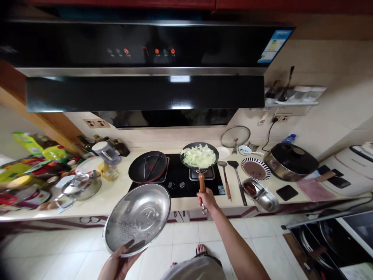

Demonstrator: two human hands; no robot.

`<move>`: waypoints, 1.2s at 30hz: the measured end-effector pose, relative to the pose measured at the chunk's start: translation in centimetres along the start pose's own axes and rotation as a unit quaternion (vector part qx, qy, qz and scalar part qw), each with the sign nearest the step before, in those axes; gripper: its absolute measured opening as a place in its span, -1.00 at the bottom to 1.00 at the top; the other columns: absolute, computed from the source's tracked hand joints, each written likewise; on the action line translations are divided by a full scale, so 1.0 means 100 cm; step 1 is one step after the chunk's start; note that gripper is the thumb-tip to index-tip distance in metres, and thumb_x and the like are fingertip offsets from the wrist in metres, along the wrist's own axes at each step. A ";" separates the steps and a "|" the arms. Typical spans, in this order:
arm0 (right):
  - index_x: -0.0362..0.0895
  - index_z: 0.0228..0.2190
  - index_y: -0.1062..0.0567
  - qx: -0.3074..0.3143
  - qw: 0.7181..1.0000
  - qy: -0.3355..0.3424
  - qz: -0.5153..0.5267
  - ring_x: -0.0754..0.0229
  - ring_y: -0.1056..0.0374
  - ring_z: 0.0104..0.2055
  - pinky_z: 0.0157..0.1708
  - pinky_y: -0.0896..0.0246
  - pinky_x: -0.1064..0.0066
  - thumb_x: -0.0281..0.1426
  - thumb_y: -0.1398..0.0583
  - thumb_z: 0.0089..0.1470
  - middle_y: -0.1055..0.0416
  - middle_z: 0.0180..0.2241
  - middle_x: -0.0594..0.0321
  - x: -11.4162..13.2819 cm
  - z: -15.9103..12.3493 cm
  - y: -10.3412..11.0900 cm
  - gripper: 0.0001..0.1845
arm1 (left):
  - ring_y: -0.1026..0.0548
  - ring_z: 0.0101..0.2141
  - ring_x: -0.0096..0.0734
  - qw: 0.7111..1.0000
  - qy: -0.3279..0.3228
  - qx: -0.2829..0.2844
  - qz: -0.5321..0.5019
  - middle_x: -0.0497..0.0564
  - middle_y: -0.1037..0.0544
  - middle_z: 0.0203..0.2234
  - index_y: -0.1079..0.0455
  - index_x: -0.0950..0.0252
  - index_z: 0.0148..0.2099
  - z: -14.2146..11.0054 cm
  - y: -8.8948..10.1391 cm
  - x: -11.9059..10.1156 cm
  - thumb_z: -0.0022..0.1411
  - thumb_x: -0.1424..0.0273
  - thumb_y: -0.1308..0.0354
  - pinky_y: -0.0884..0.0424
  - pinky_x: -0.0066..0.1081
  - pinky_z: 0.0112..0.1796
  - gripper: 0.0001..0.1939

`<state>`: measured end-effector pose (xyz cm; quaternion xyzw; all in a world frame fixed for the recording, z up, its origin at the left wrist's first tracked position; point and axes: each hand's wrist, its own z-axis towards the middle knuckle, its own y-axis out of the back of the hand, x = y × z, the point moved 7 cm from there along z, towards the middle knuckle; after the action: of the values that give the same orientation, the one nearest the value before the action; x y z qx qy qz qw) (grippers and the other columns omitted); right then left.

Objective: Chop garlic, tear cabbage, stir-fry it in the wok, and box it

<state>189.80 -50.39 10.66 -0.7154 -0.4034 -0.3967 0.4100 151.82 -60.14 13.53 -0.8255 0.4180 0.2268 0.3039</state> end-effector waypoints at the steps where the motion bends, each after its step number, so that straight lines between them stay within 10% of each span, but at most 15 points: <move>1: -0.07 -0.40 -0.31 0.006 1.000 -0.001 0.004 0.38 -0.15 -0.70 -0.74 -0.02 0.54 -0.36 -0.29 -0.26 -0.25 -0.67 0.51 0.004 -0.002 -0.002 -0.68 | -0.70 -0.33 -0.08 1.000 0.000 -0.002 -0.004 0.27 -0.66 -0.32 -0.16 0.63 0.32 0.000 -0.001 0.001 0.15 0.74 -0.05 -0.68 -0.31 -0.31 -0.34; 9: -0.07 -0.52 -0.27 0.002 1.000 0.001 -0.004 0.37 -0.13 -0.72 -0.74 -0.01 0.53 -0.38 -0.28 -0.24 -0.21 -0.73 0.45 0.039 0.007 -0.012 -0.75 | -0.70 -0.33 -0.11 1.000 -0.003 -0.002 -0.021 0.25 -0.67 -0.31 -0.24 0.58 0.29 0.004 0.000 -0.007 0.14 0.75 -0.05 -0.67 -0.33 -0.32 -0.37; 19: -0.05 -0.37 -0.28 -0.020 1.000 0.003 0.009 0.37 -0.12 -0.73 -0.75 0.00 0.54 -0.30 -0.27 -0.26 -0.22 -0.71 0.55 -0.049 0.003 0.005 -0.64 | -0.70 -0.34 -0.03 1.000 0.002 -0.005 -0.024 0.24 -0.66 -0.36 -0.07 0.60 0.38 0.013 0.010 -0.002 0.14 0.75 -0.04 -0.68 -0.29 -0.33 -0.26; 36: -0.08 -0.48 -0.30 0.002 1.000 -0.002 0.016 0.37 -0.17 -0.70 -0.73 -0.03 0.53 -0.39 -0.26 -0.29 -0.24 -0.69 0.46 0.027 0.015 -0.011 -0.74 | -0.70 -0.31 -0.05 1.000 0.001 0.012 -0.021 0.31 -0.66 -0.28 -0.22 0.62 0.27 -0.003 -0.001 -0.004 0.16 0.75 -0.07 -0.67 -0.29 -0.30 -0.40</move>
<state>190.08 -48.01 12.83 -0.7218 -0.3931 -0.3878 0.4172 151.72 -60.04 14.00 -0.8309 0.4033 0.2145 0.3177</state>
